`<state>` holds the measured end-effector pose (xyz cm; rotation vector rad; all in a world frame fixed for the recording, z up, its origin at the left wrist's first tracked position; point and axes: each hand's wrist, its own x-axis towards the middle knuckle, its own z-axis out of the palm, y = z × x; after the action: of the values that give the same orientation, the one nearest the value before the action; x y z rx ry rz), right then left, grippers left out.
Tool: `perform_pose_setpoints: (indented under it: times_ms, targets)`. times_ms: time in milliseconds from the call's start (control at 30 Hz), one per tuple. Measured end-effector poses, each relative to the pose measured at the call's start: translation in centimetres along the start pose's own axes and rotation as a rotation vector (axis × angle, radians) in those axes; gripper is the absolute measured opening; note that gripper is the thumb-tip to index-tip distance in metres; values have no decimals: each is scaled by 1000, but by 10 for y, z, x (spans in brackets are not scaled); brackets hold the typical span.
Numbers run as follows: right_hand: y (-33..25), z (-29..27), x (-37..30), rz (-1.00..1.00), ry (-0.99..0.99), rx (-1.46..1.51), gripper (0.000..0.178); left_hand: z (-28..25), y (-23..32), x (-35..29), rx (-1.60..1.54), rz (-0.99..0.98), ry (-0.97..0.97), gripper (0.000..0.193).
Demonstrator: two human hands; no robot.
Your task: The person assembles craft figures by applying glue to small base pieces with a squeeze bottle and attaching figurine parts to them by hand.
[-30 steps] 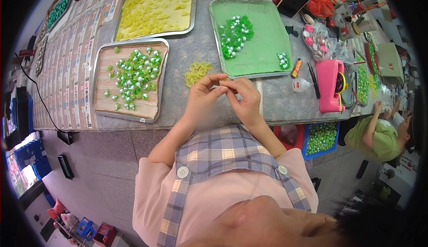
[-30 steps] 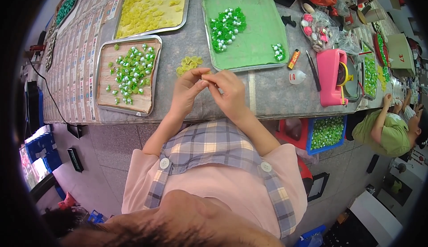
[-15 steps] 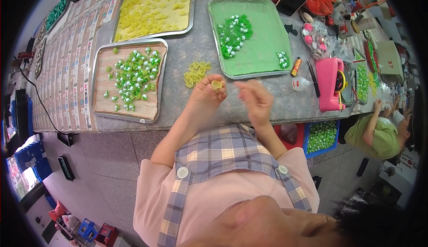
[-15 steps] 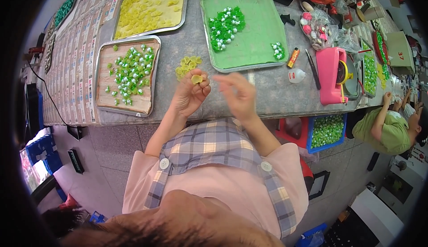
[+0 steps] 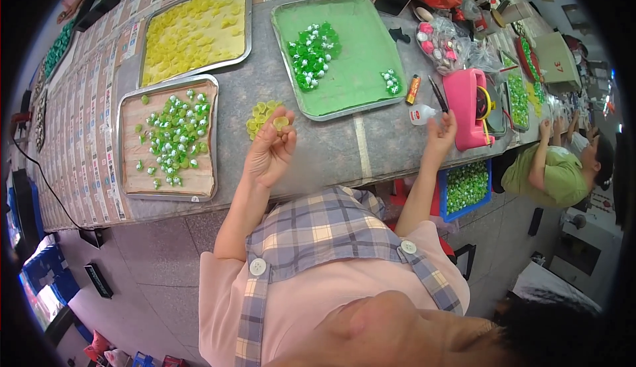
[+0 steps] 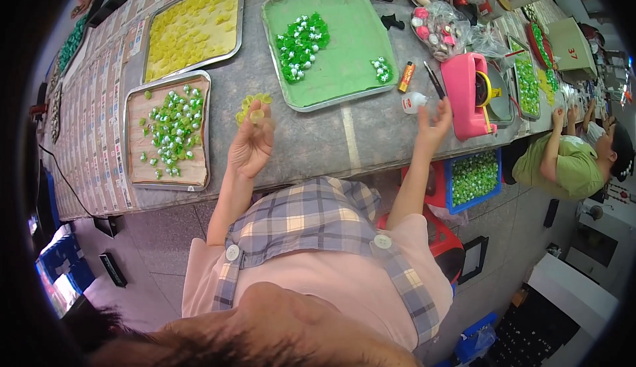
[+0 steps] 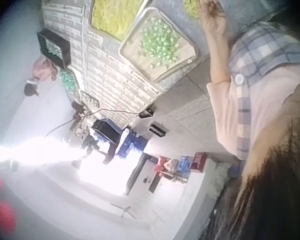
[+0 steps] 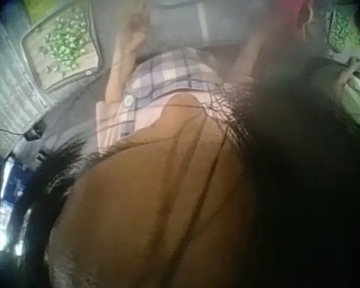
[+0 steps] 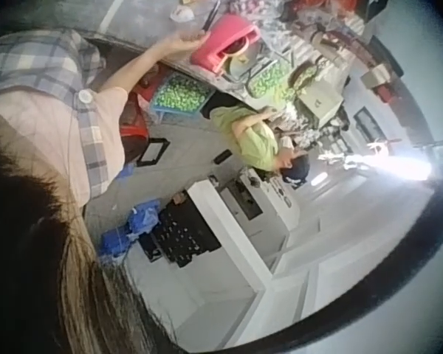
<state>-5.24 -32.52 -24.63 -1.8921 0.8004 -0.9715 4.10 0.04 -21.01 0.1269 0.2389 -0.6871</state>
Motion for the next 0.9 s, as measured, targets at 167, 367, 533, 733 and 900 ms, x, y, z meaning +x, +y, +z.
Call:
perform_pose_setpoints:
  times_ms: [167,367,533,733,900]
  targets:
    - [7,16,-5,-123,-154,-274,44,1,3,-1,52,13,-34,38]
    - [-57,45,-24,-13,-132,116,30,6,1,-6,183,5,78,37]
    - [-120,54,-42,-16,-413,531,33,17,-5,-3,305,-67,57,43]
    - [-144,61,-56,-38,-614,796,40,23,-4,-9,346,-80,6,38]
    - [-165,74,-80,128,-793,918,38,22,-5,-10,467,-56,8,36]
